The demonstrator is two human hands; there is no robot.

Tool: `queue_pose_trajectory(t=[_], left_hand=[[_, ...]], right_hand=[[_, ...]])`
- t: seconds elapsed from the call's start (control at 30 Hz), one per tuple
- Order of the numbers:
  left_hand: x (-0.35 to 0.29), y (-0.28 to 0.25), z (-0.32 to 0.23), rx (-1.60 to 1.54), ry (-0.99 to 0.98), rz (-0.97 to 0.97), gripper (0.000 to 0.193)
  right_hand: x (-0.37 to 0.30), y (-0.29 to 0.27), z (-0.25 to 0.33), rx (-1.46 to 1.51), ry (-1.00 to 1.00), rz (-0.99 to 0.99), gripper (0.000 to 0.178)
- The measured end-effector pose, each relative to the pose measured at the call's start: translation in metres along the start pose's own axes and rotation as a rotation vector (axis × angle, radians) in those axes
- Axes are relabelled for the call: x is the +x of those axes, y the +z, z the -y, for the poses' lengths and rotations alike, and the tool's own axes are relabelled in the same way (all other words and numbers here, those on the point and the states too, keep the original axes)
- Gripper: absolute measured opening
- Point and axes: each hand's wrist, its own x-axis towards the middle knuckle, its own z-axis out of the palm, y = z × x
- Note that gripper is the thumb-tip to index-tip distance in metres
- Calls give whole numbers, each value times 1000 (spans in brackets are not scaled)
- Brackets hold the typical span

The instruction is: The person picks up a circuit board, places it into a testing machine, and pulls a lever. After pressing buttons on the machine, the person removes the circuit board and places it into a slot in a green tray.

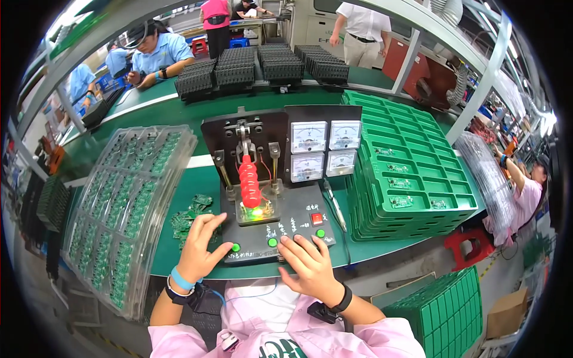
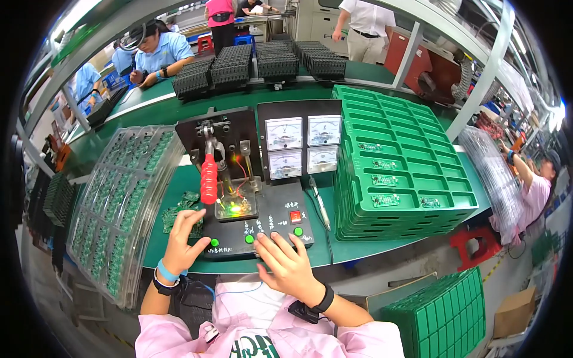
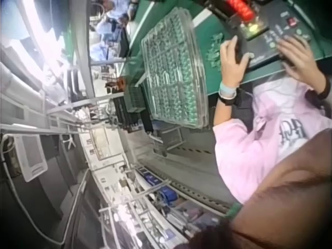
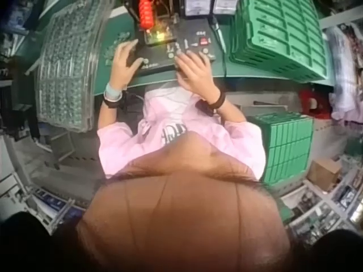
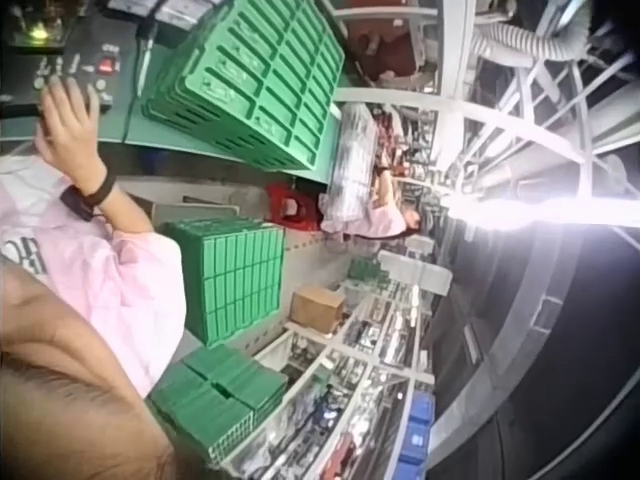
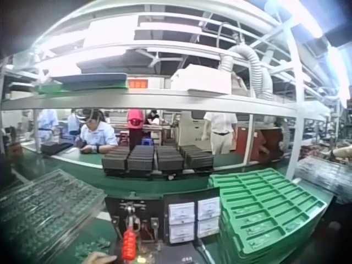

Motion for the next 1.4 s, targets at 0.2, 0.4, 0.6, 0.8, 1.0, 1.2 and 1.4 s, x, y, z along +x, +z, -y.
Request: queue_pose_trajectory(t=[0.2, 0.4, 0.6, 0.8, 1.0, 1.2, 1.4], left_hand=[[29, -11, -5, 13, 47, 33, 85], [51, -23, -11, 186, 108, 274, 93], [46, -19, -7, 151, 78, 261, 93], [38, -12, 1, 144, 175, 142, 91], [26, -45, 11, 362, 32, 31, 66], [27, -54, 66, 424, -180, 159, 31], [59, -33, 85, 302, 61, 158, 23]], right_hand=[[-1, 4, -2, -3, -2, -28, 48], [5, -5, -2, 5, -15, -9, 45], [56, -25, -13, 139, -165, 261, 31], [211, -60, -18, 145, -640, -349, 46], [199, -42, -22, 516, -205, -448, 45], [115, -24, -41, 619, 379, 136, 13], [121, 1, -44, 551, 371, 385, 28]])
